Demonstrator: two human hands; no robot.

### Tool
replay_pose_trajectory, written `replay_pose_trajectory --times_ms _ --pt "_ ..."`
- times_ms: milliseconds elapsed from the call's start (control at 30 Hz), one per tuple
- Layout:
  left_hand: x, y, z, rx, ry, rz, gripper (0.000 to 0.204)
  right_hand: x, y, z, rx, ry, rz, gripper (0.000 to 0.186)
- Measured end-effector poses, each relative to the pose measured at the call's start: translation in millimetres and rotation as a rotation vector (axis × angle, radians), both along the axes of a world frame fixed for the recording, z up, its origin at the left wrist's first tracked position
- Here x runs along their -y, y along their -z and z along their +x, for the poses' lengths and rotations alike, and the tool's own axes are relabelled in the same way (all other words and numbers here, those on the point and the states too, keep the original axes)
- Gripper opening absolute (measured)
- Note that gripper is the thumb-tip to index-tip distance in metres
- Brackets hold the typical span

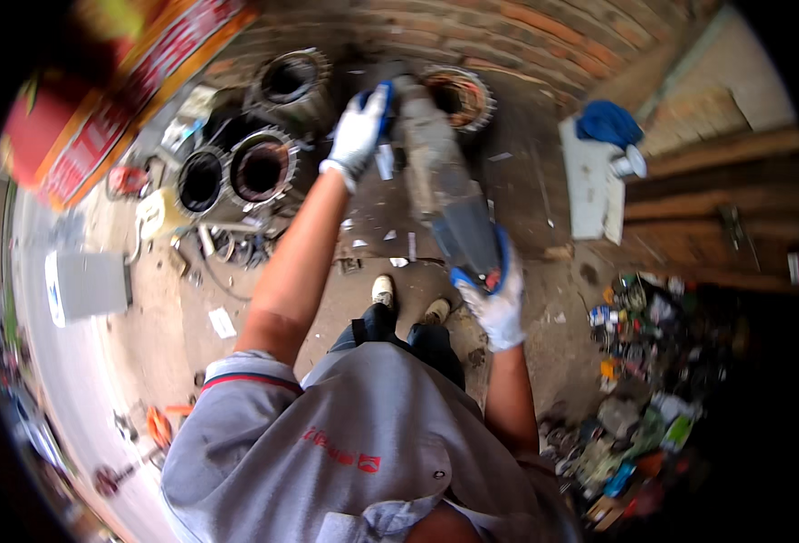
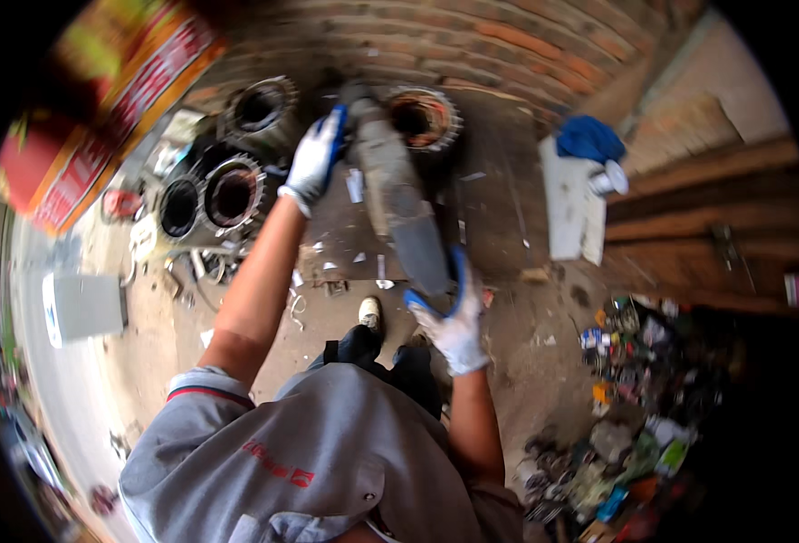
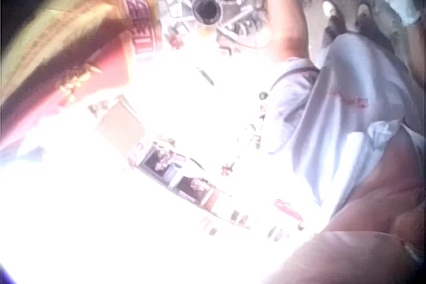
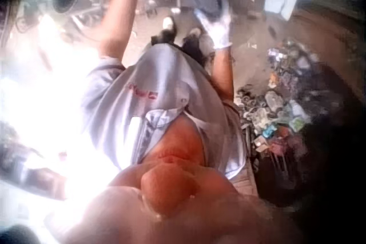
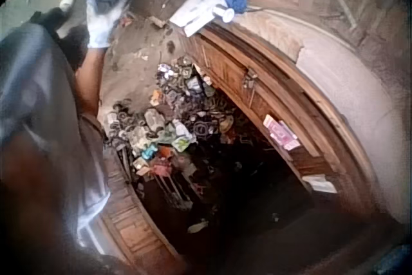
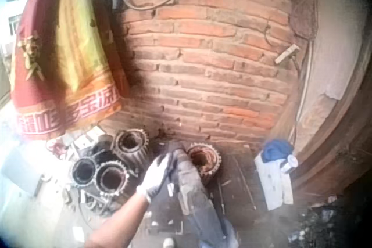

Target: The person disassembles an electric motor, removing the rotor and stator components. They then use pliers to strip the copper windings from the stator cores, placing the stripped parts on a workbench. The person handles multiple motor components and tools throughout the process.

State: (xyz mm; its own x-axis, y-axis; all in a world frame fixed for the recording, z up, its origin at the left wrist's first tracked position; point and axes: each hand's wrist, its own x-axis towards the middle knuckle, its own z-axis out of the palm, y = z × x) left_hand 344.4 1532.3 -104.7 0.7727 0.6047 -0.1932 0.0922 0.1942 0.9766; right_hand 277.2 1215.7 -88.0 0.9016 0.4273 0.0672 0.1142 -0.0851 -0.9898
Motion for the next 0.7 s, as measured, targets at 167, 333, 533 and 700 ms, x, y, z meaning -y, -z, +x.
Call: replay_pose_trajectory --times_ms 167,333,533,700 --pt "78 -53 -103 0.018 -0.078 0.264 0.061 44 -11 -14 0.154 0.153 -0.067 0.05" --pt "116 3 -258 -0.324 0.154 0.428 0.064 122 16 -16 0.179 0.1 -0.319 0.029" --pt "225 123 -515 -1.147 -0.552 -0.292 0.061 45 36 -36 -0.202 -0.795 -0.434 0.043" --pt "427 210 -664 -1.467 -1.015 -0.707 0.051 -45 7 -102 -0.161 -1.153 -0.421 0.055"
